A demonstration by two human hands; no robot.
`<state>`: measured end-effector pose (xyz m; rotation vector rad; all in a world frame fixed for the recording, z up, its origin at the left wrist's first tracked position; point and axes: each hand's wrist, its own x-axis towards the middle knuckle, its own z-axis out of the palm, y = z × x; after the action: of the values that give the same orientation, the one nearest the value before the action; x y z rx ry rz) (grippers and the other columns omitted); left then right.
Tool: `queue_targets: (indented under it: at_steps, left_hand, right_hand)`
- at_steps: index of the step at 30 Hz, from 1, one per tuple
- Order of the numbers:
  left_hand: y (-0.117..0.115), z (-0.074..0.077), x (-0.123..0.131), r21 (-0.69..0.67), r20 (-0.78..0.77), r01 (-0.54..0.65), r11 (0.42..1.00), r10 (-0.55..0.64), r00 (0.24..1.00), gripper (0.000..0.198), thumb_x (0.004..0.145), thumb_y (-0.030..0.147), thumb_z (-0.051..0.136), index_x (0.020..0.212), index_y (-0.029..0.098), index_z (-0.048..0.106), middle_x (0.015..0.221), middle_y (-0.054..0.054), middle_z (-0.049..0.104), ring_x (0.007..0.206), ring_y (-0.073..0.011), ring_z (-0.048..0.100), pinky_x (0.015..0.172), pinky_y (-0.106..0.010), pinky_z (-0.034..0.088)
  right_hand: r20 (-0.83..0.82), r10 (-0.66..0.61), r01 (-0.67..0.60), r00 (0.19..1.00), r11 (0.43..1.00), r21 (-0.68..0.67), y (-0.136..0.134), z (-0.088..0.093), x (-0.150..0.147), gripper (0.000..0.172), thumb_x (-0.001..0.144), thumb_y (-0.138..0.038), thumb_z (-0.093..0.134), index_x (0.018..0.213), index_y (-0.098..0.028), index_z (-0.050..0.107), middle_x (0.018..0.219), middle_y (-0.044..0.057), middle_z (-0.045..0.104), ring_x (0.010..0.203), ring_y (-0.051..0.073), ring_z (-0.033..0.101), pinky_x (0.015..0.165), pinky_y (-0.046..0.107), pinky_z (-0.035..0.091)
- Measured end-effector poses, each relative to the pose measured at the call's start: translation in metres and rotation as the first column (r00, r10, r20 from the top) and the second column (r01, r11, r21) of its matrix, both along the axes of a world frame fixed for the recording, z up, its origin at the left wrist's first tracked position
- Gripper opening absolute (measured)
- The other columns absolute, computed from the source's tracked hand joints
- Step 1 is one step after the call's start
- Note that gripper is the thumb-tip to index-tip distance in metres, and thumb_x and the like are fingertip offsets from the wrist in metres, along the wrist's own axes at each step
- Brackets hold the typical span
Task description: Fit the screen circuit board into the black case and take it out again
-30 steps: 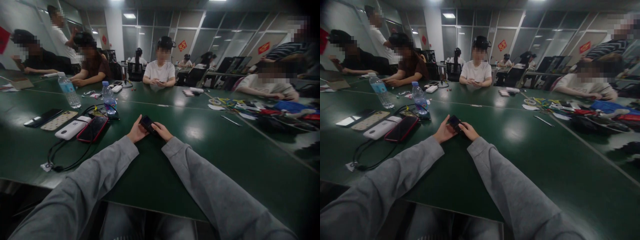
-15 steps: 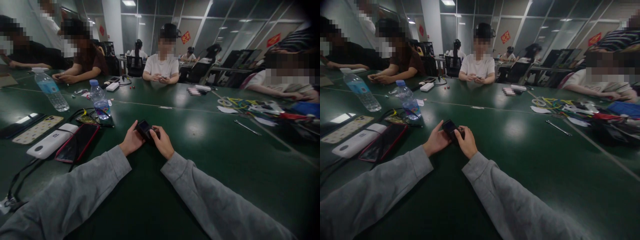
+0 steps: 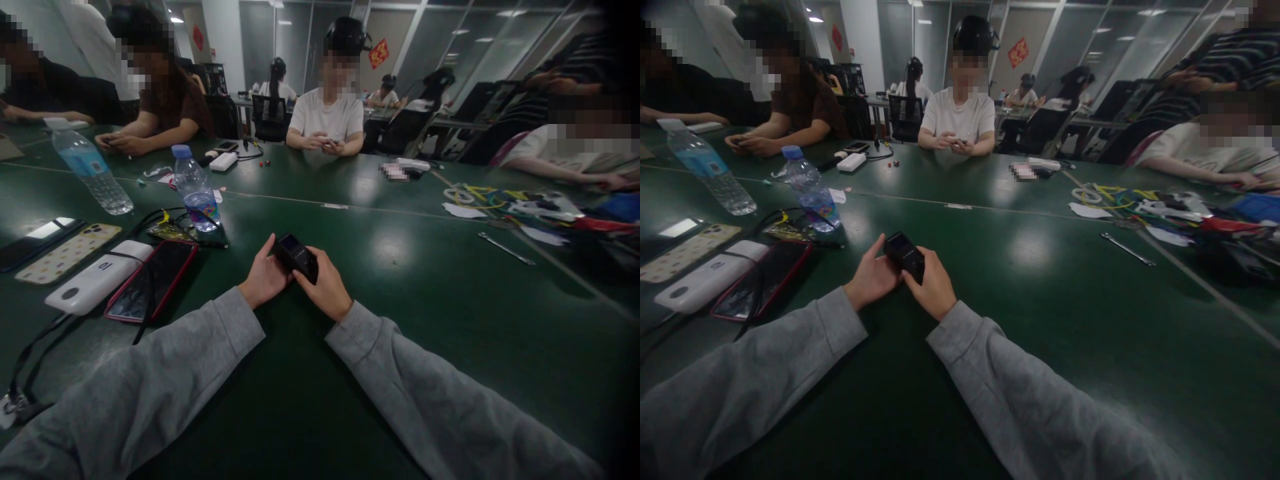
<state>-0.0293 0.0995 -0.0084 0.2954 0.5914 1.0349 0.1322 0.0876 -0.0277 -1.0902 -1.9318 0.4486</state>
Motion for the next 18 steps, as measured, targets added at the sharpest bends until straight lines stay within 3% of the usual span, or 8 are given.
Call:
queue_targets:
  at_steps: [5, 10, 18]
  left_hand:
    - [-0.002, 0.000, -0.001, 0.013, -0.006, 0.026, 1.000, -0.026, 1.000, 0.052, 0.092, 0.060, 0.044, 0.101, 0.014, 0.064, 0.086, -0.010, 0.070, 0.089, -0.0219, 0.065, 0.082, -0.033, 0.048]
    - [-0.003, 0.003, 0.000, 0.056, 0.032, 0.048, 0.997, -0.050, 0.998, 0.057, 0.093, 0.062, 0.040, 0.107, 0.011, 0.062, 0.103, -0.014, 0.071, 0.102, -0.0248, 0.065, 0.090, -0.035, 0.048]
    - [-0.003, 0.002, -0.002, 0.021, 0.057, 0.032, 0.999, -0.033, 0.998, 0.059, 0.092, 0.059, 0.044, 0.121, 0.009, 0.056, 0.111, -0.016, 0.069, 0.108, -0.0261, 0.065, 0.096, -0.037, 0.048]
  right_hand:
    - [-0.129, -0.102, 0.117, 0.986, 0.986, 0.116, -0.005, 0.010, 0.003, 0.051, 0.084, -0.038, 0.062, 0.130, -0.023, 0.044, 0.120, 0.012, 0.059, 0.109, 0.027, 0.060, 0.096, 0.047, 0.050]
    - [-0.194, -0.212, 0.252, 0.958, 0.944, 0.214, 0.014, 0.011, 0.028, 0.055, 0.084, -0.038, 0.061, 0.132, -0.020, 0.043, 0.125, 0.014, 0.056, 0.116, 0.028, 0.056, 0.101, 0.048, 0.046]
    - [-0.020, -0.305, 0.305, 0.952, 0.952, -0.019, 0.050, -0.012, 0.055, 0.051, 0.078, -0.036, 0.064, 0.122, -0.014, 0.053, 0.116, 0.017, 0.062, 0.108, 0.031, 0.060, 0.096, 0.052, 0.048]
